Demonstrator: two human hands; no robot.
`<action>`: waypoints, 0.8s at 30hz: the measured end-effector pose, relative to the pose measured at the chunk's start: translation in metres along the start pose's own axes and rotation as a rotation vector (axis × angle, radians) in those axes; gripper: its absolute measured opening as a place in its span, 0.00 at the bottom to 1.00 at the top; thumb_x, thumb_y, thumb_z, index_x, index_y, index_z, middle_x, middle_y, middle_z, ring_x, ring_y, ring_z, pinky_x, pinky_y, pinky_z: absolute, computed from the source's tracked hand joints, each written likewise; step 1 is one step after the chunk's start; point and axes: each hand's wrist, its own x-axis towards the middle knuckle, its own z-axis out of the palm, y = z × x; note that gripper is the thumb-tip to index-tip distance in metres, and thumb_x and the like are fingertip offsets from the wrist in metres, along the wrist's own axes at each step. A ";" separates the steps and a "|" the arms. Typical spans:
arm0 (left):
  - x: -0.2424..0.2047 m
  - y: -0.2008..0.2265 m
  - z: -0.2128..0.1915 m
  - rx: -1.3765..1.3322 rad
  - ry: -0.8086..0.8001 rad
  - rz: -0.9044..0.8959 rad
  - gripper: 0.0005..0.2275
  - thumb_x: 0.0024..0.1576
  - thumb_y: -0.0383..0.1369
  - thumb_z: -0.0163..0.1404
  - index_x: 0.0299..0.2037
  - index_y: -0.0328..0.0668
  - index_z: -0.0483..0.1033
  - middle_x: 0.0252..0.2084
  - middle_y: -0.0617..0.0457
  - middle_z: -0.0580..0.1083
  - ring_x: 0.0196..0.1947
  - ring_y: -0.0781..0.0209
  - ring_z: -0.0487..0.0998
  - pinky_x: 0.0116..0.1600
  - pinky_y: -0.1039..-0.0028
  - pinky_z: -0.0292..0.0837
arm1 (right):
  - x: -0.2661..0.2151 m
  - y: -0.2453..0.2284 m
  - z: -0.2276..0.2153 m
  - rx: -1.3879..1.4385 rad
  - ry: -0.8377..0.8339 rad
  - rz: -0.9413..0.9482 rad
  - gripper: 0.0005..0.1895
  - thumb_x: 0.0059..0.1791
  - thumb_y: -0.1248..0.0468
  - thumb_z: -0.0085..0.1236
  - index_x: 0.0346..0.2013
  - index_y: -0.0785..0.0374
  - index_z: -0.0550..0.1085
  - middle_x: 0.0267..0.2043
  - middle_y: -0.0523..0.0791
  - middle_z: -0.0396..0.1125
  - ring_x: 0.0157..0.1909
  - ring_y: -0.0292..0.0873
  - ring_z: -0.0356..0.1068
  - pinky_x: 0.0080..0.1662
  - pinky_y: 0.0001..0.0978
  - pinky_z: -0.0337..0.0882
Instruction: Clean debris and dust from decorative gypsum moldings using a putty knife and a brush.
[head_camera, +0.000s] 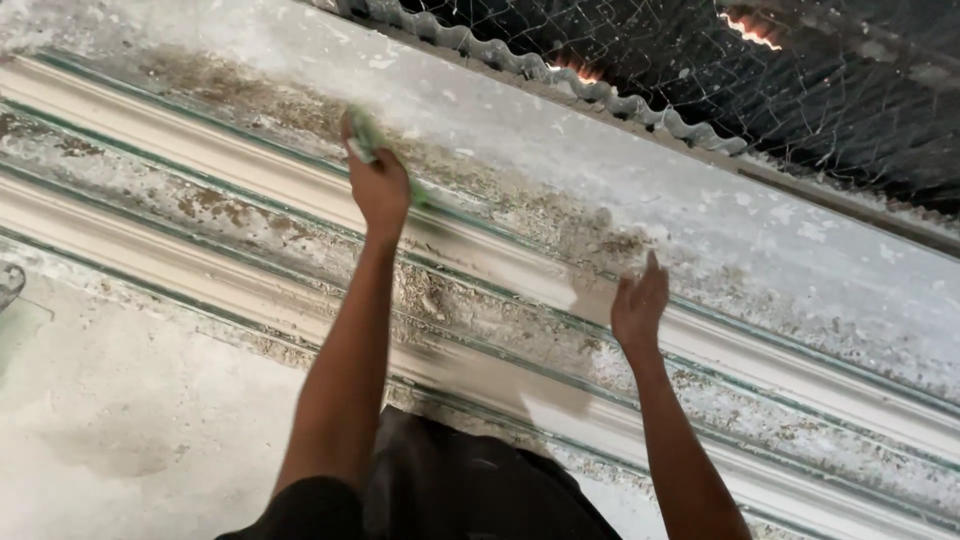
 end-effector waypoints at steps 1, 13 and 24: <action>-0.001 -0.023 0.026 -0.028 -0.084 -0.088 0.13 0.63 0.42 0.45 0.40 0.43 0.77 0.32 0.43 0.79 0.40 0.38 0.82 0.48 0.44 0.73 | 0.004 0.007 0.011 -0.061 0.007 -0.028 0.31 0.63 0.51 0.36 0.78 0.61 0.50 0.75 0.61 0.48 0.76 0.70 0.44 0.72 0.67 0.42; -0.103 0.093 0.077 -0.201 -0.647 0.132 0.25 0.60 0.45 0.43 0.12 0.40 0.72 0.10 0.43 0.66 0.13 0.43 0.71 0.26 0.55 0.63 | 0.030 -0.004 0.019 -0.315 -0.016 0.045 0.31 0.60 0.49 0.34 0.78 0.50 0.51 0.77 0.48 0.48 0.79 0.58 0.41 0.71 0.65 0.45; -0.192 0.147 0.075 0.335 -0.824 0.945 0.10 0.60 0.35 0.49 0.32 0.46 0.85 0.79 0.57 0.51 0.20 0.73 0.72 0.19 0.84 0.62 | 0.026 0.029 0.027 -0.191 0.115 -0.171 0.34 0.48 0.58 0.45 0.69 0.66 0.65 0.65 0.54 0.64 0.68 0.59 0.61 0.69 0.52 0.58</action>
